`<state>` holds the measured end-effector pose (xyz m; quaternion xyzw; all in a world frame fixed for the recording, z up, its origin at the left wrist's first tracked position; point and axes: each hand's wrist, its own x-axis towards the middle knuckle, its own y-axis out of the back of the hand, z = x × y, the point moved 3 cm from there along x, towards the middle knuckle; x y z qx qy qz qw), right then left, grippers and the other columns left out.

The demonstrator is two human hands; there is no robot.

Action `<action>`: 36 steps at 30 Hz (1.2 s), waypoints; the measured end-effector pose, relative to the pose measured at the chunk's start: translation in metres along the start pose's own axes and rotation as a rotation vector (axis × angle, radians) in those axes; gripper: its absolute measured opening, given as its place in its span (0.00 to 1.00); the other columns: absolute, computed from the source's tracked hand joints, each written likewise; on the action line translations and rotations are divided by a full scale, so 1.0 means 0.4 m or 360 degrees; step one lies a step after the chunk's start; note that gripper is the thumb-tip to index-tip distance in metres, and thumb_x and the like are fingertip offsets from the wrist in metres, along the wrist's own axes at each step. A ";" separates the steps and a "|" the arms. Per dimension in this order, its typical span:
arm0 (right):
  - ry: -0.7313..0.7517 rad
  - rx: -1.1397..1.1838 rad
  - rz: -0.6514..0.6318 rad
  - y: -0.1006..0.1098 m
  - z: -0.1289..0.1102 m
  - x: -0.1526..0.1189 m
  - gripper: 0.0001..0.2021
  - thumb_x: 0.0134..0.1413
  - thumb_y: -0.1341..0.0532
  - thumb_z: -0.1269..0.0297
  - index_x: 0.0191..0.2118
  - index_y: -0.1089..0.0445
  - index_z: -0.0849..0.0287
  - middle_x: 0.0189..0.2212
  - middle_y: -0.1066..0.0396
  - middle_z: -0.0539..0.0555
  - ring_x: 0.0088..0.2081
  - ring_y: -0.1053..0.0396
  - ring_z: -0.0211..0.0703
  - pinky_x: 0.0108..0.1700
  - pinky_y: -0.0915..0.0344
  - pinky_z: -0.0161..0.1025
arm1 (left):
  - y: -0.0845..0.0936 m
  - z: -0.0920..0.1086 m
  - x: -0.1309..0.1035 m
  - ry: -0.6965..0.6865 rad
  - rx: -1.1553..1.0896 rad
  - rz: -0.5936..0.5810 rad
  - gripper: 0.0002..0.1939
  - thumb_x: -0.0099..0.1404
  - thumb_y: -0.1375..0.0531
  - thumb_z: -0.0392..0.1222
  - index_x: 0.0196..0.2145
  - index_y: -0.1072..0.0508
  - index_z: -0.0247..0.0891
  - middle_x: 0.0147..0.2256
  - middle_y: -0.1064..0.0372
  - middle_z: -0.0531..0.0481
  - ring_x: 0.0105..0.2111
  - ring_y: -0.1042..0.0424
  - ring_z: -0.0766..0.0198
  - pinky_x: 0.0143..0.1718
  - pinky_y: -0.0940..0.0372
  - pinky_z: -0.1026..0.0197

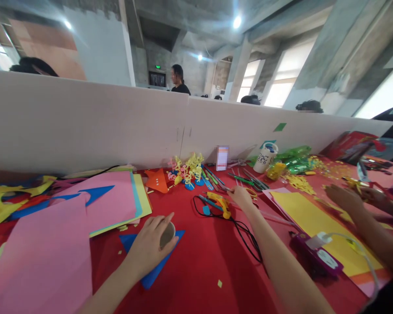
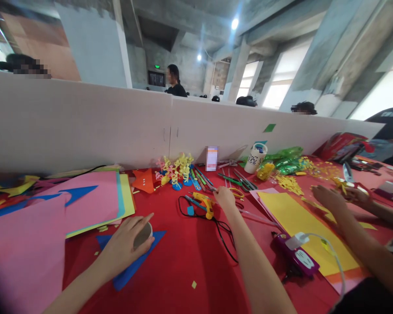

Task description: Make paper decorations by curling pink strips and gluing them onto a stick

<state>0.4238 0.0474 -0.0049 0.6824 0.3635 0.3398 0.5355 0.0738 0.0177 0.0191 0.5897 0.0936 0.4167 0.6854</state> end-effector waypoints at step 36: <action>0.0195 0.2383 -0.0184 0.072 -0.184 -0.120 0.19 0.39 0.39 0.46 0.31 0.35 0.58 0.22 0.40 0.46 0.25 0.38 0.34 0.29 0.37 0.33 | 0.003 0.006 -0.004 0.0074 -0.0073 -0.0043 0.28 0.59 0.46 0.52 0.54 0.38 0.37 0.47 0.36 0.41 0.47 0.37 0.52 0.48 0.40 0.49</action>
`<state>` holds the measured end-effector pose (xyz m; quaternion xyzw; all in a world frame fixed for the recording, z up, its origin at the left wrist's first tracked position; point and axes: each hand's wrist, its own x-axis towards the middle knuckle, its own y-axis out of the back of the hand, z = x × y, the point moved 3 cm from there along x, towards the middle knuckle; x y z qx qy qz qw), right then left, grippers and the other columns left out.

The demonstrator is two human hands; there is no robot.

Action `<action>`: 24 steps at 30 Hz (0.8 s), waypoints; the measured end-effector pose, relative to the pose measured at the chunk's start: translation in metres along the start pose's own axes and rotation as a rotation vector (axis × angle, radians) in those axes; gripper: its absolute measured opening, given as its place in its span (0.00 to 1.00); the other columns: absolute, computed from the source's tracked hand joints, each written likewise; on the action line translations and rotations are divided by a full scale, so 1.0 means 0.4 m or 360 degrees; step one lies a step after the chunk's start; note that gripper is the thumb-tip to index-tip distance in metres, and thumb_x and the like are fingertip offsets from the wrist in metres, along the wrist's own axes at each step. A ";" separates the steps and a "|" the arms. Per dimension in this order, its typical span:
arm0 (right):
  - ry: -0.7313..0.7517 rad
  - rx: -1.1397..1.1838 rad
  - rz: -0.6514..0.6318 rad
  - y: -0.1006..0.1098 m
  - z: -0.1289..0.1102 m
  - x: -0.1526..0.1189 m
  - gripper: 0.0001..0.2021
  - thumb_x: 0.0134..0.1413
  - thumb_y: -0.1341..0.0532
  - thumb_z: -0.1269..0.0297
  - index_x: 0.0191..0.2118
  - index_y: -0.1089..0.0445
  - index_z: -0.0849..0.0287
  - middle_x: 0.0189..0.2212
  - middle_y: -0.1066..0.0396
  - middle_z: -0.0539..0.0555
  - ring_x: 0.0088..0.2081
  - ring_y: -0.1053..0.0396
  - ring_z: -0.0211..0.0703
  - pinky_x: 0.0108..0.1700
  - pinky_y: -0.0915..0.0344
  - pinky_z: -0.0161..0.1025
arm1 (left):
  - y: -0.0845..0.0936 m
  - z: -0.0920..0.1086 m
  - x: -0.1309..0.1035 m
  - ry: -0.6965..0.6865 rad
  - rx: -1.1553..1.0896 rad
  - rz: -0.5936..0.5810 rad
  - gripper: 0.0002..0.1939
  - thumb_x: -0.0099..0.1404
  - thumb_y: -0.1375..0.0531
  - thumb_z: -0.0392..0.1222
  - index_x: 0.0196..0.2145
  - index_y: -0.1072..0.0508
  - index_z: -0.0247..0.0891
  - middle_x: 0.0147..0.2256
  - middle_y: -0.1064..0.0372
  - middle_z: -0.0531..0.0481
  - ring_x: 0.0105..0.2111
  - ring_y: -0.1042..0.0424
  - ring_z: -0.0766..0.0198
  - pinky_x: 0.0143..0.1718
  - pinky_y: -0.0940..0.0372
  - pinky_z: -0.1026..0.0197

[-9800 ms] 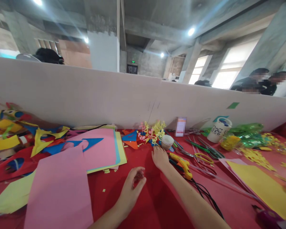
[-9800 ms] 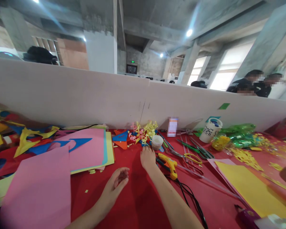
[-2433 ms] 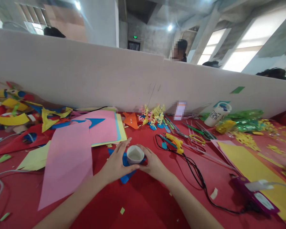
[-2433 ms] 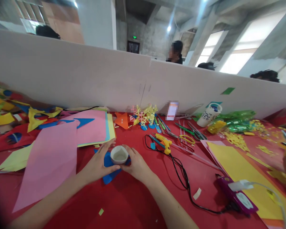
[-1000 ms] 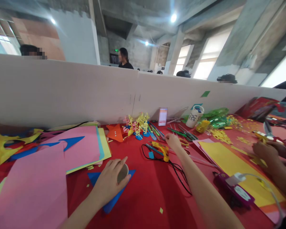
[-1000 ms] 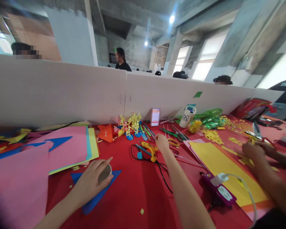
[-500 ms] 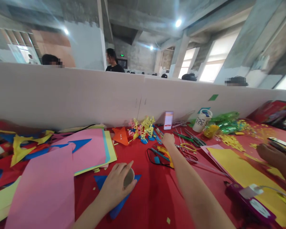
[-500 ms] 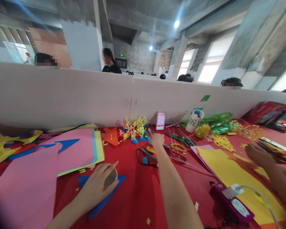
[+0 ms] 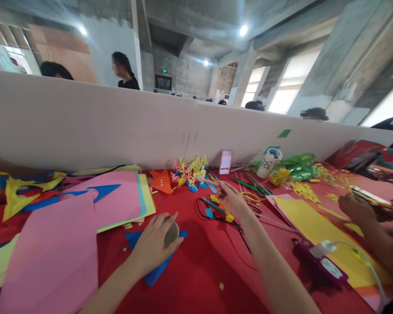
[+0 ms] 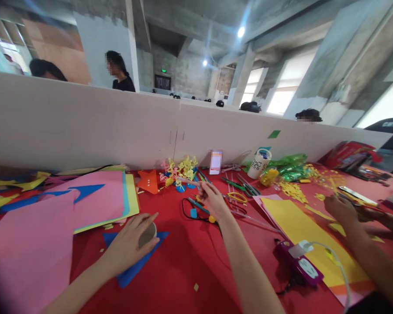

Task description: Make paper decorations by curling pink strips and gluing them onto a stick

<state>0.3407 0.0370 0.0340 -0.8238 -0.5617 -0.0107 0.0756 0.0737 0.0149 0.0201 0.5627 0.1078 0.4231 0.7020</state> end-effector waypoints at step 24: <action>-0.0190 0.0432 -0.0744 -0.186 -0.019 -0.291 0.15 0.49 0.39 0.55 0.26 0.46 0.57 0.11 0.50 0.37 0.10 0.55 0.25 0.12 0.61 0.25 | 0.077 0.178 -0.038 -0.0266 0.0167 0.0074 0.14 0.67 0.56 0.42 0.30 0.34 0.39 0.26 0.34 0.49 0.27 0.34 0.60 0.26 0.39 0.60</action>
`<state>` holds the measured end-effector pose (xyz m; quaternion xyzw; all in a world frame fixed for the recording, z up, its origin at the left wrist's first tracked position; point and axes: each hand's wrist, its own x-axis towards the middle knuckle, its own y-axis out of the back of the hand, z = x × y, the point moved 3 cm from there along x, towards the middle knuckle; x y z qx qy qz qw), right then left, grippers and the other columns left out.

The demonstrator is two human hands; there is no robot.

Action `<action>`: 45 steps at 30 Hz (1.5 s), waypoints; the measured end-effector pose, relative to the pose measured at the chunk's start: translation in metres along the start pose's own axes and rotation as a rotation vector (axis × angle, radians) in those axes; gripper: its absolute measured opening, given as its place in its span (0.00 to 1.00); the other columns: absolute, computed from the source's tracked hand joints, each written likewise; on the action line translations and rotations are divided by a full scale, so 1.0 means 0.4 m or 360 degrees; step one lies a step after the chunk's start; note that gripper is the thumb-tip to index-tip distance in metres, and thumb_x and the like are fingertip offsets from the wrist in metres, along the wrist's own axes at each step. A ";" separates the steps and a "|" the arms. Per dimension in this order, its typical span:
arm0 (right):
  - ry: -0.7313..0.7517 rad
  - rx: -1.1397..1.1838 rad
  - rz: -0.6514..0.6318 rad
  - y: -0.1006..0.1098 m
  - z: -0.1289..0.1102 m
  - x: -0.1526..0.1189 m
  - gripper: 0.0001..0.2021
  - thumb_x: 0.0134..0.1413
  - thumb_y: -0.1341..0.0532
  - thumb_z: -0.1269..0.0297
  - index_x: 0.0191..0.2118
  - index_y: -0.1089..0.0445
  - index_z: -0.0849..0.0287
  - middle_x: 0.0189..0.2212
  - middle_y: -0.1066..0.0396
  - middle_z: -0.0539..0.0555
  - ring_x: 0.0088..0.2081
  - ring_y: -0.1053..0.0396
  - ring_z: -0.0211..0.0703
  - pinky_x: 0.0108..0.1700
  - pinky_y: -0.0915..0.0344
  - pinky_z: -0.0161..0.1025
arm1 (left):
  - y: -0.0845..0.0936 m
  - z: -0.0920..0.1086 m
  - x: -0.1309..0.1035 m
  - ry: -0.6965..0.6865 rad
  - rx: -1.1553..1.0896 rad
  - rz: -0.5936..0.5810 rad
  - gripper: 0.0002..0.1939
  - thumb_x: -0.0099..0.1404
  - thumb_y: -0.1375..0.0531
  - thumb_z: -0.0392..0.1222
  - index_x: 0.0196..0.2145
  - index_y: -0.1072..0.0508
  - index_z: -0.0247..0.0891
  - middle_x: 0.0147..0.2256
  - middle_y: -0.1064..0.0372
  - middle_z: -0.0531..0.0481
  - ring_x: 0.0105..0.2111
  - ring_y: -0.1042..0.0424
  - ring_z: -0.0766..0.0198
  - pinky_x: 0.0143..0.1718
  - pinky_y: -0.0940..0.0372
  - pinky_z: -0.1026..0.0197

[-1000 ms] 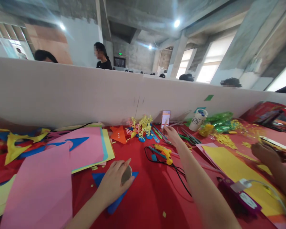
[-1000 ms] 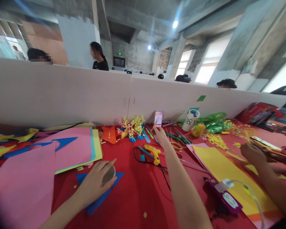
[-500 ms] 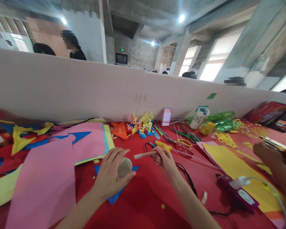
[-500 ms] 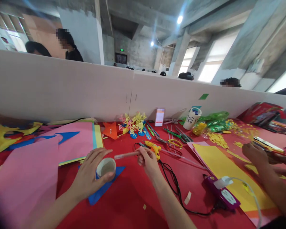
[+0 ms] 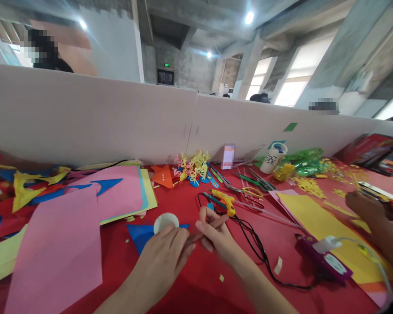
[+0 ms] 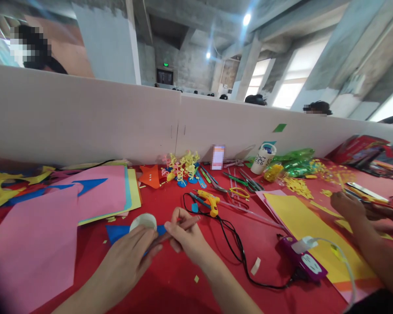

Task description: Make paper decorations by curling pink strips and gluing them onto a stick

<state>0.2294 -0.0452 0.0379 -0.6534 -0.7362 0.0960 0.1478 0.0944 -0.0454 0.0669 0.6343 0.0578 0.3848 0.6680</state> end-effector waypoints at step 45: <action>-0.0026 0.0513 0.0042 0.090 -0.039 0.002 0.11 0.49 0.40 0.65 0.24 0.45 0.57 0.08 0.54 0.37 0.11 0.65 0.25 0.15 0.63 0.27 | -0.072 0.040 -0.063 0.0580 -0.1480 -0.0875 0.12 0.62 0.50 0.47 0.28 0.36 0.37 0.24 0.41 0.56 0.24 0.42 0.70 0.26 0.46 0.67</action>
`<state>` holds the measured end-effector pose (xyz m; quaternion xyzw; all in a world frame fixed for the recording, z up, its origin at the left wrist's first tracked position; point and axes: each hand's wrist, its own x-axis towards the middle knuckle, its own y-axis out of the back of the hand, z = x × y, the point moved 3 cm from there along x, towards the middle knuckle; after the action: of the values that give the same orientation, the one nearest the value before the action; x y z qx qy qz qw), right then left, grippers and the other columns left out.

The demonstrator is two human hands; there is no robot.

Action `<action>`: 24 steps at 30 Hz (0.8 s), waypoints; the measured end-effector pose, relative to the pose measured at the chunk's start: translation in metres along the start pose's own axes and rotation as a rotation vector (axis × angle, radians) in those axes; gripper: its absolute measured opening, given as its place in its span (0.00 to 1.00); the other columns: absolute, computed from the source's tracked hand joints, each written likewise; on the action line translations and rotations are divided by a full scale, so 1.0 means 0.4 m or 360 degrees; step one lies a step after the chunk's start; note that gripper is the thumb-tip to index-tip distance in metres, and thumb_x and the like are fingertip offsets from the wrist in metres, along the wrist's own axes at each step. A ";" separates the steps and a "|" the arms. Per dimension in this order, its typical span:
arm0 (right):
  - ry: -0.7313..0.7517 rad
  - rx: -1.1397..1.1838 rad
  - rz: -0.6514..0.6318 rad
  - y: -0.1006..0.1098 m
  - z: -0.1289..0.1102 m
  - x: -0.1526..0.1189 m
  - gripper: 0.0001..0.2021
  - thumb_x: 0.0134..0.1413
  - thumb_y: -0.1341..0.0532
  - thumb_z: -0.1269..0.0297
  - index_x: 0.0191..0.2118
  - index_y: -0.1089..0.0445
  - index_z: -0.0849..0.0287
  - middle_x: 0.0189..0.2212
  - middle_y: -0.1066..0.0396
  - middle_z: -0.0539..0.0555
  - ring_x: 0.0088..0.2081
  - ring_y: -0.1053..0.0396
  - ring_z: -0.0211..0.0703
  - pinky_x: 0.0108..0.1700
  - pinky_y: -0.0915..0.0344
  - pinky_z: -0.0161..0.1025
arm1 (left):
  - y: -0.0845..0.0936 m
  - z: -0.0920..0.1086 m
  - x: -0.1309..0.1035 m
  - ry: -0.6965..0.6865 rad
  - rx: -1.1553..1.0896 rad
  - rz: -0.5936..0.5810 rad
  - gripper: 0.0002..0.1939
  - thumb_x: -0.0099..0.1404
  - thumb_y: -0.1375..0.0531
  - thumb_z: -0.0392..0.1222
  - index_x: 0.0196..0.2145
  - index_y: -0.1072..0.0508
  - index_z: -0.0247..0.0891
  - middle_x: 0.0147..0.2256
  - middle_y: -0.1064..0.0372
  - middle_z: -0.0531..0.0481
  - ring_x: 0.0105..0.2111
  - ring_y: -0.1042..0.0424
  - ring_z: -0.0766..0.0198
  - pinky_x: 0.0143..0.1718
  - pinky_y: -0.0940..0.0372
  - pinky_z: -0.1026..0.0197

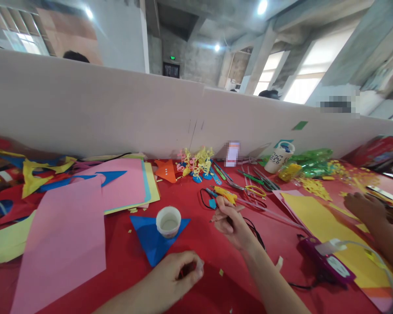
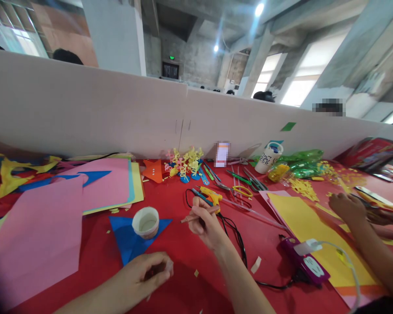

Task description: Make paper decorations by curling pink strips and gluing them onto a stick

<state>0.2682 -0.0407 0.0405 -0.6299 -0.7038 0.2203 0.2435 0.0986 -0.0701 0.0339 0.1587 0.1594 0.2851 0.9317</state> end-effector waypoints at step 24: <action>-0.0297 -0.0812 -0.0357 -0.017 0.036 -0.029 0.08 0.55 0.46 0.58 0.31 0.42 0.57 0.19 0.36 0.46 0.20 0.39 0.34 0.24 0.44 0.32 | 0.254 0.023 0.035 -0.0376 0.0887 0.0632 0.17 0.66 0.52 0.48 0.48 0.31 0.47 0.52 0.37 0.49 0.54 0.41 0.58 0.54 0.45 0.52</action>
<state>0.2551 -0.0532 0.0328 -0.5662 -0.8210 0.0648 0.0343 0.0644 0.0162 0.0787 0.4664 0.0885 0.3857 0.7912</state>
